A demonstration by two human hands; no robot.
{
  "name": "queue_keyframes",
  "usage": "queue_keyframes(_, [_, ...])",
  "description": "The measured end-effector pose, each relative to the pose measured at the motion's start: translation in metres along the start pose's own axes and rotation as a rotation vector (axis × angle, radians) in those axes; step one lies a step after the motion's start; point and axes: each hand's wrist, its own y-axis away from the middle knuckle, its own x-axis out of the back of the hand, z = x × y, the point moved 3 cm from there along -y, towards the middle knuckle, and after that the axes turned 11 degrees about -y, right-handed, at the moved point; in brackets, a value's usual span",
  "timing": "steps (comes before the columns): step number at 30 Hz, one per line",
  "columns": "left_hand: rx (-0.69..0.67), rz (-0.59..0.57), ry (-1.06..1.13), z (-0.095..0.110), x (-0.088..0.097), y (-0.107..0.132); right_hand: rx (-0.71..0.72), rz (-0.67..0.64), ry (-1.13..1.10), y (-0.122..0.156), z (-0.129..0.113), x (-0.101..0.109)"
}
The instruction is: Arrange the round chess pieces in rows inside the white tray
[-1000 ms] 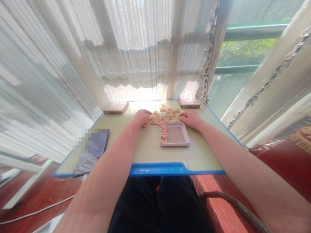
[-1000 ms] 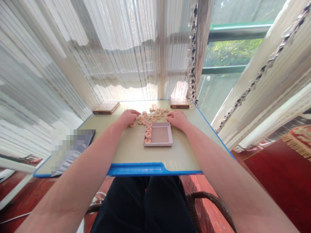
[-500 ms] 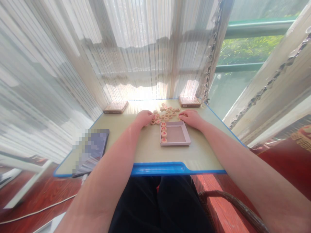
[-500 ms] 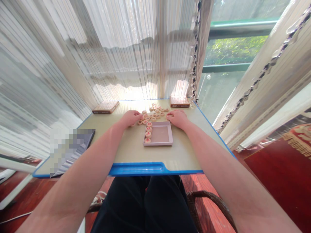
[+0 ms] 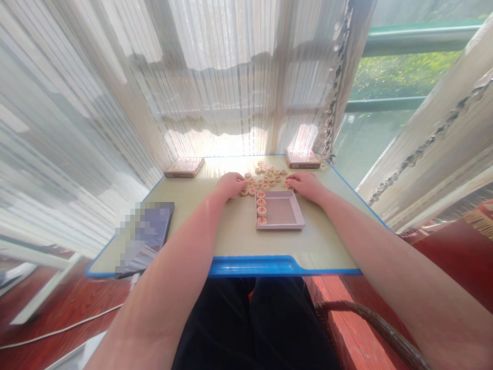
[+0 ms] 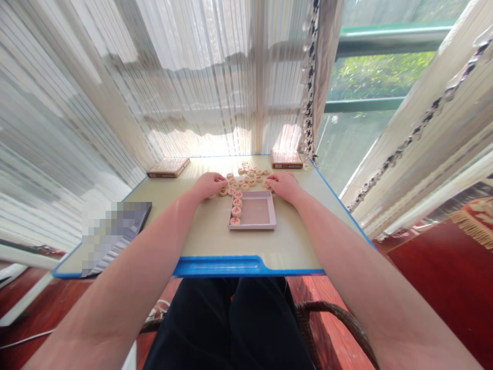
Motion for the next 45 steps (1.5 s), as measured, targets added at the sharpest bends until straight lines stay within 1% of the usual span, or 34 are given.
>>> queue_keyframes(2, [0.029,-0.001,0.053,-0.001,0.0,0.001,-0.015,0.015,-0.039,0.0,0.001,0.001])
queue_keyframes(6, [0.128,-0.023,0.212,-0.004,-0.001,0.001,-0.019,0.034,-0.06,0.0,0.001,0.002])
queue_keyframes(14, [0.212,-0.032,0.445,-0.013,-0.002,-0.005,0.031,0.009,0.013,0.002,-0.003,0.001])
queue_keyframes(17, [0.235,-0.014,0.495,-0.014,0.0,-0.005,0.025,0.011,-0.014,0.002,-0.003,0.001])
queue_keyframes(20, [0.236,-0.023,0.487,-0.014,0.0,-0.005,-0.026,0.009,-0.087,0.002,-0.001,0.001])
queue_keyframes(22, [0.233,-0.033,0.467,-0.013,-0.001,-0.005,-0.07,0.044,-0.142,0.002,0.0,0.003])
queue_keyframes(24, [0.228,-0.036,0.45,-0.013,-0.002,-0.004,-0.089,0.119,-0.172,0.003,-0.001,0.006])
queue_keyframes(27, [0.213,-0.028,0.434,-0.011,-0.002,-0.004,-0.05,0.241,-0.177,0.006,-0.007,0.012])
queue_keyframes(29, [0.205,-0.026,0.431,-0.011,-0.002,-0.003,0.001,0.263,-0.197,0.01,-0.015,0.017])
queue_keyframes(30, [0.205,-0.026,0.432,-0.011,-0.002,-0.003,0.03,0.25,-0.214,0.013,-0.02,0.019])
queue_keyframes(32, [0.205,-0.024,0.434,-0.01,-0.002,-0.003,0.093,0.165,-0.245,0.02,-0.033,0.022])
queue_keyframes(34, [0.199,-0.022,0.433,-0.01,-0.001,-0.003,0.145,0.041,-0.221,0.028,-0.045,0.022])
queue_keyframes(36, [0.19,-0.02,0.431,-0.009,-0.001,-0.003,0.165,-0.099,-0.159,0.035,-0.053,0.02])
queue_keyframes(38, [0.19,-0.015,0.428,-0.009,-0.001,-0.002,0.181,-0.242,-0.113,0.04,-0.057,0.015])
queue_keyframes(40, [0.195,-0.009,0.423,-0.008,0.0,-0.002,0.189,-0.346,-0.095,0.042,-0.058,0.009])
queue_keyframes(42, [0.196,-0.011,0.427,-0.008,0.0,-0.001,0.188,-0.39,-0.088,0.042,-0.056,0.006])
queue_keyframes(45, [0.195,-0.02,0.444,-0.007,0.0,-0.001,0.185,-0.381,-0.087,0.041,-0.055,0.005])
